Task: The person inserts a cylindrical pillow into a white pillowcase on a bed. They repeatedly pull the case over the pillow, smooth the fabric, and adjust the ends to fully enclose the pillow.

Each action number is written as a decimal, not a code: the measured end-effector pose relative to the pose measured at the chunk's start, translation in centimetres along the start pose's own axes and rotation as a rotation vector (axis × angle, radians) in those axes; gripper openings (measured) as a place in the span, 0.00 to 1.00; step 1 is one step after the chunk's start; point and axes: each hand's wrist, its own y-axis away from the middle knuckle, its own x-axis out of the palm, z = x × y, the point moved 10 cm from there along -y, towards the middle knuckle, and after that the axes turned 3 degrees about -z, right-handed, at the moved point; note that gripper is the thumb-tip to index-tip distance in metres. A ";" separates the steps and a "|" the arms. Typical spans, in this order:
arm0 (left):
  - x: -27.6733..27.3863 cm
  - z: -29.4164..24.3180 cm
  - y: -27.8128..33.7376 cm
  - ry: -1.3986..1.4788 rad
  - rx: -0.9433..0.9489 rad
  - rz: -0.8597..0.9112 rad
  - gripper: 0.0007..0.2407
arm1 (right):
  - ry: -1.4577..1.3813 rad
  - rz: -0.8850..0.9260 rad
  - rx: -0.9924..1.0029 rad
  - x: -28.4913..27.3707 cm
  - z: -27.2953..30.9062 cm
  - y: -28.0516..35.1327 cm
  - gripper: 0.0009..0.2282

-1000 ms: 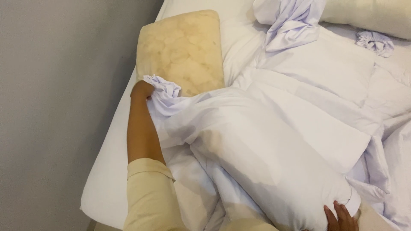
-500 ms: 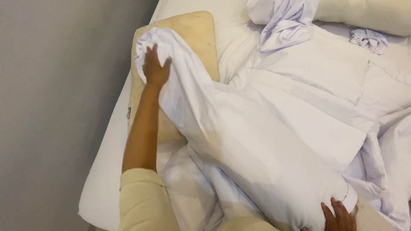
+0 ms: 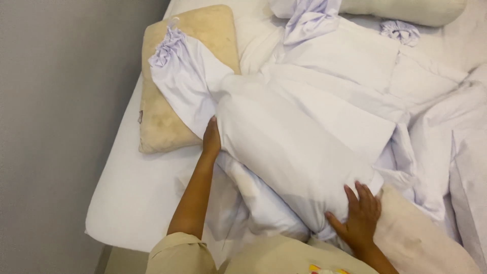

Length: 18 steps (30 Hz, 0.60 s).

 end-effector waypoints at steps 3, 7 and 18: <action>1.4 -10.8 7.1 -0.282 0.506 -0.270 0.27 | -0.026 -0.015 -0.032 -0.8 1.2 -0.6 0.41; 8.3 -15.5 13.7 -0.599 0.626 -0.206 0.27 | -0.032 0.108 0.049 0.0 0.9 -0.8 0.39; 24.9 -16.2 32.5 -0.658 0.926 0.187 0.34 | -0.059 0.382 -0.107 -0.4 -3.7 -1.0 0.42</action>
